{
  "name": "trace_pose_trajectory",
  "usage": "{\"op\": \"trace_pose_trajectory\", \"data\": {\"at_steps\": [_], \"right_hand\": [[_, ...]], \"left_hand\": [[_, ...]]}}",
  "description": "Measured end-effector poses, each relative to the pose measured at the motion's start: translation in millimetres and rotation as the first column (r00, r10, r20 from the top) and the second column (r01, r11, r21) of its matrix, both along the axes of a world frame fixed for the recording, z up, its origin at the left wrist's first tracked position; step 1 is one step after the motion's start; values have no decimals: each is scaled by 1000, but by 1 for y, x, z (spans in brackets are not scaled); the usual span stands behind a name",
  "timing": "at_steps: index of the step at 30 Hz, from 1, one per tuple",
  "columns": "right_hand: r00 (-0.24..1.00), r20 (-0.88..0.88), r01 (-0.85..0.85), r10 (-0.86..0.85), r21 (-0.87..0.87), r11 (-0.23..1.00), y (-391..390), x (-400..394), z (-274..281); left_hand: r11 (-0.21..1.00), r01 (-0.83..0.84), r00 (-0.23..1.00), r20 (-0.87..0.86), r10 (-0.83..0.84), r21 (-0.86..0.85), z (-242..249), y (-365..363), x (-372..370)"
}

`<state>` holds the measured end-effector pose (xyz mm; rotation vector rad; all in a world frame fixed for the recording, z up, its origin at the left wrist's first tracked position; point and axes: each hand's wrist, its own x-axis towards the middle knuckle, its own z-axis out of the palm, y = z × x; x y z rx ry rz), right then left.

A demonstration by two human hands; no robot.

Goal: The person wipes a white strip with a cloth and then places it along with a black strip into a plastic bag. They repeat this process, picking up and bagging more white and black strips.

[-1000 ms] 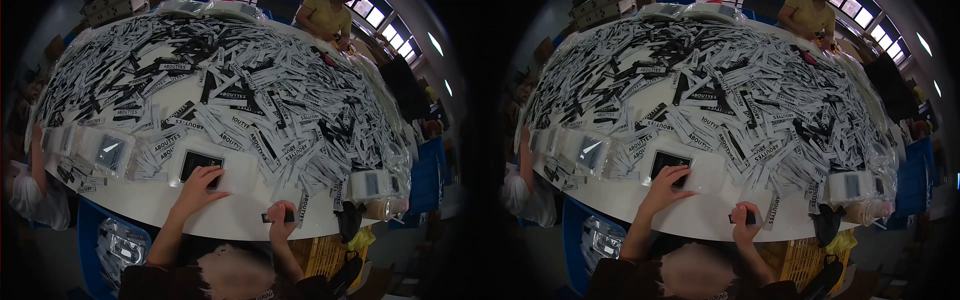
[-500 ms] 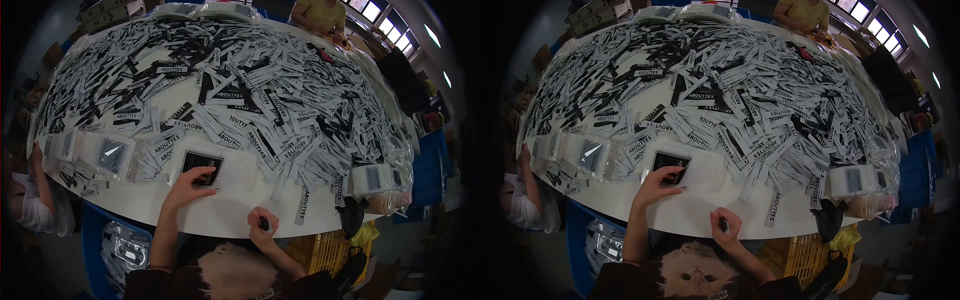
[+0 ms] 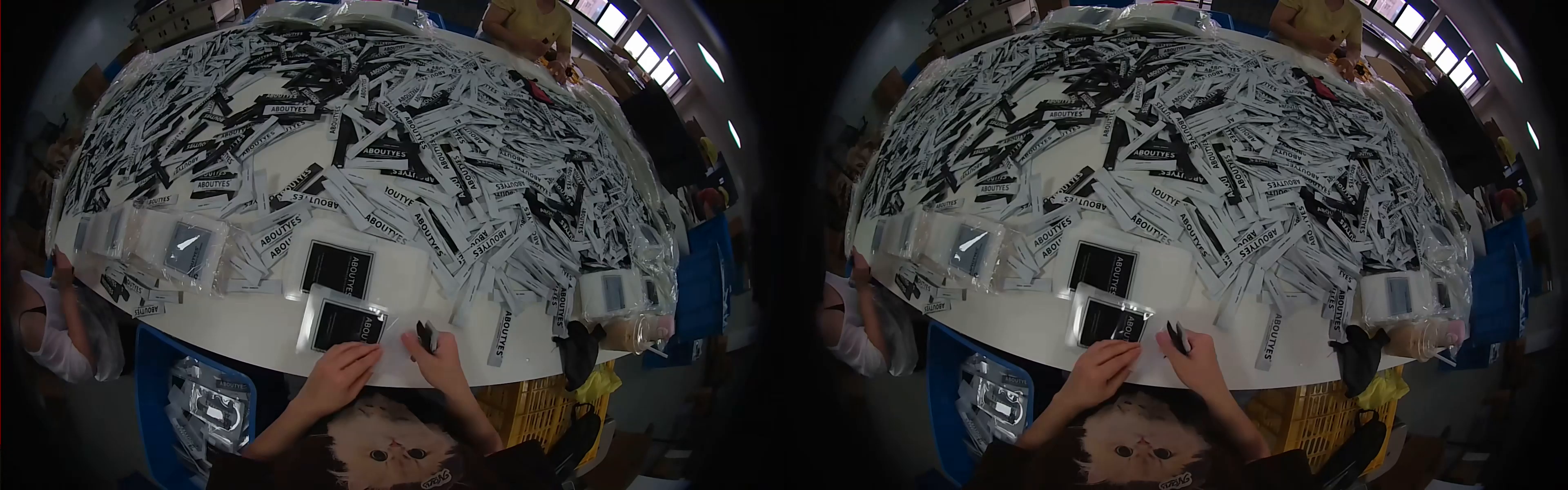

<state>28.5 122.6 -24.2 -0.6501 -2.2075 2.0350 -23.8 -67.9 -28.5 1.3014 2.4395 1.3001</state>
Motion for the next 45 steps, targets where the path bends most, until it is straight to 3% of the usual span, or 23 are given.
{"op": "trace_pose_trajectory", "data": {"at_steps": [1, 3, 4, 6, 8, 12, 14, 16, 17, 18, 20, 23, 25, 27, 28, 30, 32, 33, 34, 36, 38, 43, 45], "right_hand": [[968, 170, -212, 182, 182, 960, 6, -1, 5], [946, 190, -307, 262, 267, 913, 2, -3, 24], [914, 222, -400, 340, 349, 848, -1, -2, 29], [895, 249, -436, 371, 309, 845, -12, 1, 24], [909, -16, -381, 417, 378, 844, -21, 2, 11], [918, -57, -350, 392, 347, 870, -22, 0, 9], [897, -53, -401, 439, 326, 856, -20, -1, 19], [875, -46, -447, 483, 308, 840, -14, 0, 21], [873, 34, -477, 487, 276, 835, -11, 1, 18], [863, 114, -505, 493, 242, 828, -9, 2, 16], [870, 102, -493, 483, 229, 839, -13, 3, 17], [892, 79, -453, 446, 174, 875, -20, 4, 11], [906, 74, -424, 417, 136, 896, -19, 2, 7], [916, 5, -401, 402, -68, 914, -18, 1, 5], [917, 4, -399, 400, -69, 914, -22, -1, 7], [921, -315, -93, 229, 394, 915, -36, -4, 13], [917, -280, -113, 284, 500, 859, -43, 2, 16], [910, -239, -136, 338, 598, 790, -45, 4, 16], [911, -239, -134, 335, 598, 790, -43, 4, 14], [863, -209, -267, 459, 584, 767, -35, 2, 6], [856, -242, -253, 456, 574, 779, -32, 2, 4], [882, -255, -183, 396, 589, 787, -43, 4, 2], [947, -249, 0, 203, 633, 774, -49, 7, -4]], "left_hand": [[1000, 1, 1000, -1, -1, -2, 1, 0, 4], [1000, -9, 938, 347, 9, -3, 14, 3, 8], [1000, -5, 938, 346, 5, -1, 14, 3, 7], [993, -111, 732, 679, 63, 28, 12, 3, 6], [989, -147, 769, 630, 107, 11, 1, 7, 4], [990, -141, 789, 604, 113, -1, 10, 12, -2], [992, -123, 824, 559, 98, 7, 11, 11, -2], [970, -237, 692, 710, 131, 52, 10, 9, -1], [970, -235, 690, 712, 127, 54, 11, 8, -2], [979, -193, 705, 703, 94, 63, 14, 7, -2], [985, -158, 716, 694, 66, 69, 22, 5, -1], [995, -50, 737, 669, 94, -85, 25, 3, -1], [976, -188, 660, 750, 47, 105, 10, 0, -1], [954, -265, 648, 758, 68, 142, 9, -1, -1], [924, -339, 636, 767, 84, 179, 10, 0, -2], [919, -367, 667, 730, 152, 143, 13, 5, 2], [911, -397, 693, 687, 218, 111, 19, 10, 3], [951, -308, 806, 528, 267, -10, 23, 11, 1], [960, -238, 896, 348, 276, -148, 25, 13, 1], [973, -219, 920, 316, 232, -76, 22, 17, 2], [963, -251, 949, 170, 264, -95, 19, 18, 2], [970, -231, 962, 136, 239, -71, 26, 17, -2], [973, -215, 965, 138, 224, -78, 19, 15, -1]]}}
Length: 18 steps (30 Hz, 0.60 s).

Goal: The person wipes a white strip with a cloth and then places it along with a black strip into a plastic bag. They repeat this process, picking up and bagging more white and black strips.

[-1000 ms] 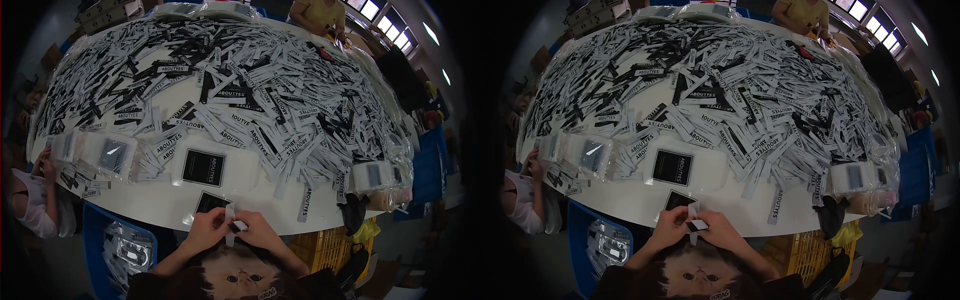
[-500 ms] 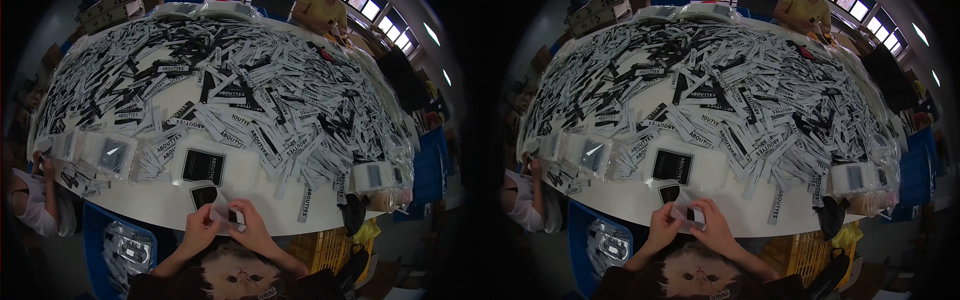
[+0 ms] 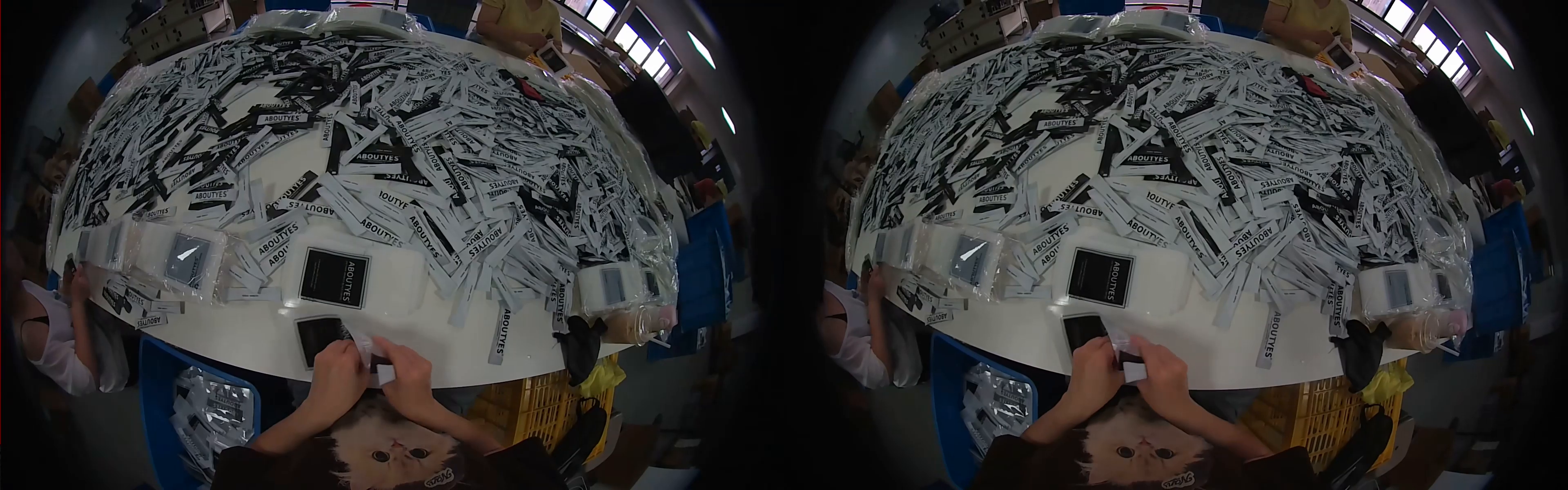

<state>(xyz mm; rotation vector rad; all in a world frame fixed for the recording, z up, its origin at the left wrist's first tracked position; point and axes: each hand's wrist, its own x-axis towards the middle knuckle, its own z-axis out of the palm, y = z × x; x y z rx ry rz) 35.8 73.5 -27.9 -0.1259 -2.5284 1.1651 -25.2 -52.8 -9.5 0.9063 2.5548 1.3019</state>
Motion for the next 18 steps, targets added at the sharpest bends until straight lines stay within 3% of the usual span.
{"op": "trace_pose_trajectory", "data": {"at_steps": [2, 3, 4, 5, 6, 7, 9, 10, 12, 13, 15, 17, 18], "right_hand": [[1000, 0, 5, -5, -11, 1000, 7, -2, 0], [1000, 3, 14, -14, -26, 1000, 11, -3, 1], [1000, 3, 23, -23, -26, 999, 17, -5, 4], [998, -25, -58, 55, -161, 985, 24, -8, 10], [990, -62, -141, 129, -292, 946, 27, -8, 15], [991, -56, -135, 124, -295, 946, 27, -6, 18], [992, 80, -46, 92, -456, 889, 25, -5, 22], [993, 78, -47, 93, -453, 890, 25, -5, 24], [991, 104, 11, 87, -700, 714, 26, -4, 25], [991, 100, 7, 88, -697, 717, 28, -4, 24], [999, 39, 53, -37, -802, 595, 26, 0, 22], [996, 38, 82, -85, -797, 598, 26, 5, 19], [990, 35, 111, -136, -788, 605, 29, 7, 18]], "left_hand": [[959, -16, 998, -62, -2, -284, -22, -4, 7], [959, -12, 998, -60, -5, -283, -17, -4, 6], [980, -92, 993, -84, 78, -178, -5, -5, 4], [983, -172, 982, -93, 165, -68, 7, -5, 2], [973, -230, 951, -207, 229, 22, 18, -2, 0], [974, -225, 953, -202, 224, 18, 18, -1, -3], [971, 38, 938, -343, 47, 235, 16, 0, -8], [970, 38, 937, -346, 49, 239, 16, 1, -8], [962, 178, 951, -285, -116, 204, 19, 7, -6], [950, 249, 947, -254, -198, 189, 20, 12, -6], [962, 234, 928, -328, -177, 143, 21, 17, -5], [960, 277, 936, -237, -259, 41, 13, 17, -6], [957, 261, 955, -176, -237, 127, 7, 16, -5]]}}
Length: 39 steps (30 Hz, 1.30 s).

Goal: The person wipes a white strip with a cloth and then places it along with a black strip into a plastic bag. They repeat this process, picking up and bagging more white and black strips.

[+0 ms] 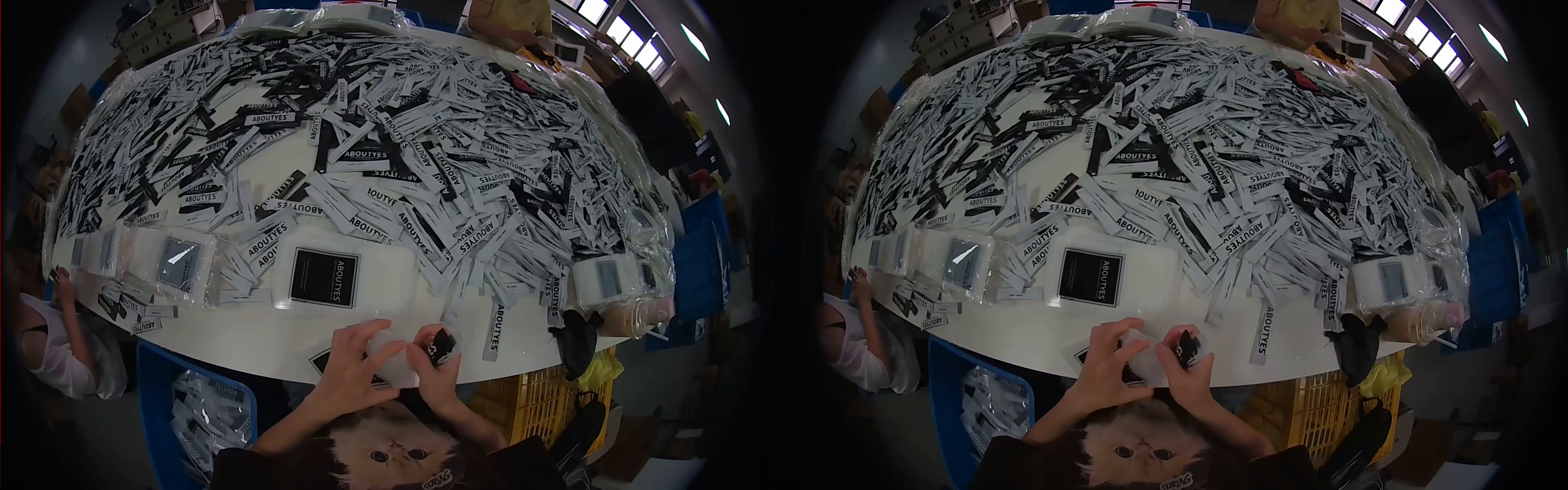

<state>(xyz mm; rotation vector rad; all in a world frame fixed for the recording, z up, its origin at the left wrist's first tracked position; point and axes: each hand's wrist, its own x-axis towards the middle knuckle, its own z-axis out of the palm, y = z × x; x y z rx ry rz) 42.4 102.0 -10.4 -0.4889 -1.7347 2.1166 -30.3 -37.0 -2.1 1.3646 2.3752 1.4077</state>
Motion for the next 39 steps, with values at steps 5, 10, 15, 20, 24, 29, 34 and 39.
{"op": "trace_pose_trajectory", "data": {"at_steps": [5, 10, 15, 20, 24, 29, 34, 39], "right_hand": [[993, 114, -44, -7, 439, 897, 34, 1, 1], [930, -367, 14, -34, -55, 998, 29, -2, 6], [948, -276, -226, 160, -227, 947, 19, -9, 10], [954, -300, -155, -8, -518, 841, 13, -10, 6], [947, -305, -42, -98, -422, 906, 16, -9, 6], [908, 209, -417, 363, 373, 829, 24, -3, 10], [863, 267, -498, 430, 301, 813, 21, -3, 7], [881, 314, -381, 353, 30, 924, 14, -1, 3]], "left_hand": [[995, -15, 1000, -13, 13, -102, 0, -5, -5], [977, -19, 999, 25, 25, -211, 2, -2, -1], [998, -60, 998, 11, 60, 4, -2, 2, 4], [993, -100, 994, 40, 102, -61, -1, -3, -2], [982, -188, 960, 212, 185, -4, -14, -5, -1], [963, -266, 916, 325, 236, 51, -9, -12, -8], [976, -198, 964, 200, 177, 92, -1, -12, -10], [994, -99, 993, -62, 103, 53, -10, -4, 8]]}}
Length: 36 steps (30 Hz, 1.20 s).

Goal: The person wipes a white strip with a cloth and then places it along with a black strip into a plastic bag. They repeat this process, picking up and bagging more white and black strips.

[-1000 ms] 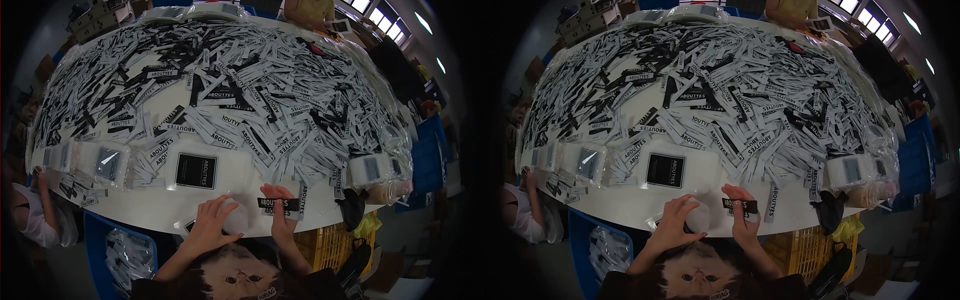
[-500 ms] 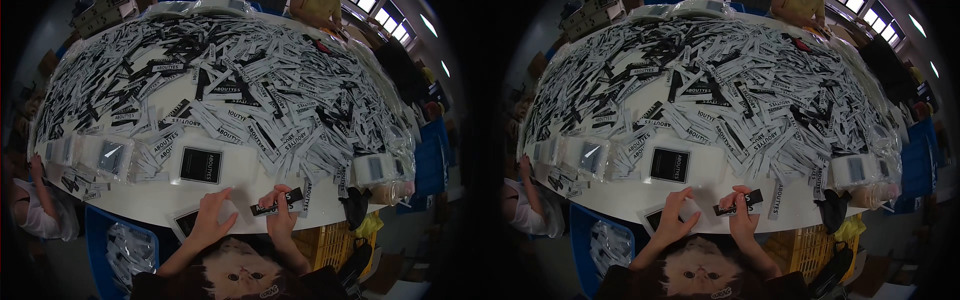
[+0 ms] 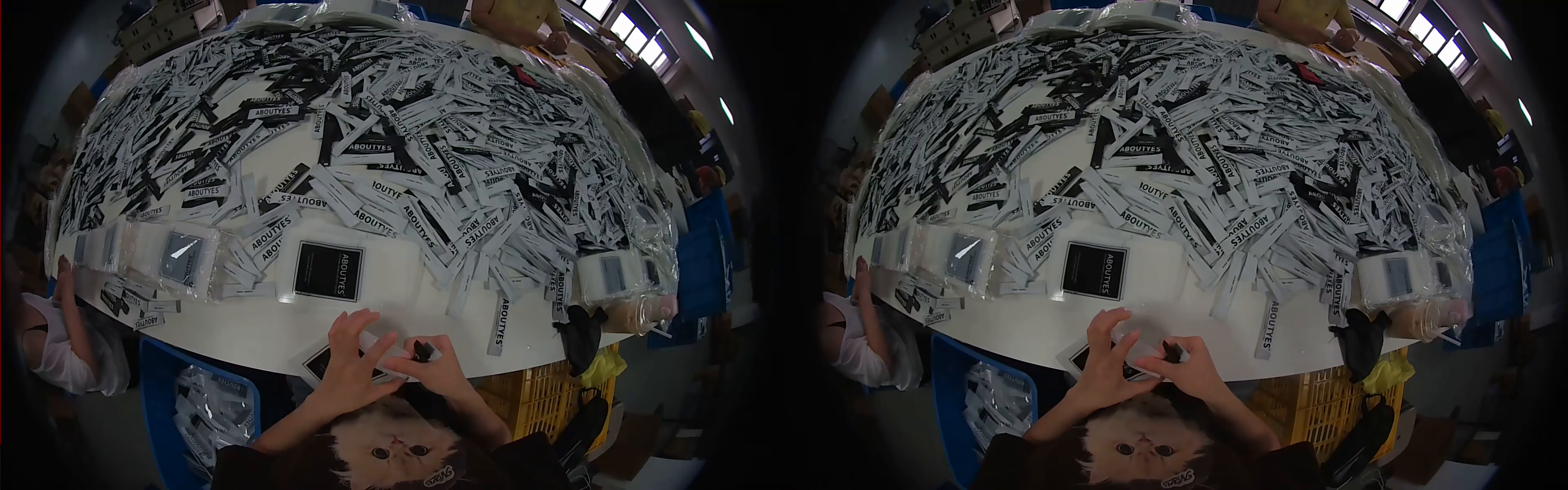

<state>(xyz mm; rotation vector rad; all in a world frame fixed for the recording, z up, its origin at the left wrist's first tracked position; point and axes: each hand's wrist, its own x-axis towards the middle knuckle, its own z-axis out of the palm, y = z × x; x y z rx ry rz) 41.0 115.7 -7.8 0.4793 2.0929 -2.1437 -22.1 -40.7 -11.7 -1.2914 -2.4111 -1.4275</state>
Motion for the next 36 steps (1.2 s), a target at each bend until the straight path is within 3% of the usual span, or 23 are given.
{"op": "trace_pose_trajectory", "data": {"at_steps": [2, 8, 11, 13, 14, 17, 19, 24, 26, 27, 29, 34, 36], "right_hand": [[1000, 28, -4, 6, -53, 999, 1, -1, -1], [999, 35, -22, 32, -273, 962, 7, -1, 1], [998, -12, 55, -57, -143, 988, 7, 0, 4], [999, -32, 49, -40, 375, 926, 10, -2, 11], [999, -32, 50, -41, 376, 925, 10, -1, 6], [982, -116, 176, -148, 292, 940, 11, 0, -10], [881, -305, 387, -362, 26, 922, 11, -1, -8], [944, -272, 227, -186, 128, 966, 26, 0, 3], [873, -394, 284, -286, -66, 957, 22, 0, 11], [874, -392, 285, -287, -65, 956, 22, 2, 9], [625, -658, 104, -420, -463, 880, 21, 7, 5], [762, -549, 56, -342, -471, 880, 10, 1, 8], [843, -443, -5, -305, -573, 819, 11, 2, 2]], "left_hand": [[1000, -19, 1000, 16, 19, -9, -5, 1, 2], [992, 127, 985, 119, -128, 20, 2, 0, 2], [990, 137, 982, 125, -140, 32, -1, -2, 1], [992, 123, 990, 66, -122, -13, -4, -2, 0], [992, 124, 990, 66, -123, -12, -4, -2, 0], [998, 56, 997, 49, -56, 3, 0, 0, -3], [999, 14, 998, 62, -12, -31, 1, -2, -5], [997, 66, 996, 70, -63, -38, -3, 0, -6], [996, 74, 995, 66, -72, -40, -3, 1, -6], [995, 82, 994, 78, -78, -50, -2, 2, -6], [994, 92, 992, 92, -86, -61, 0, 3, -5], [991, 118, 987, 99, -124, 61, 0, 1, -6], [990, 132, 986, 100, -136, 41, 2, -4, -9]]}}
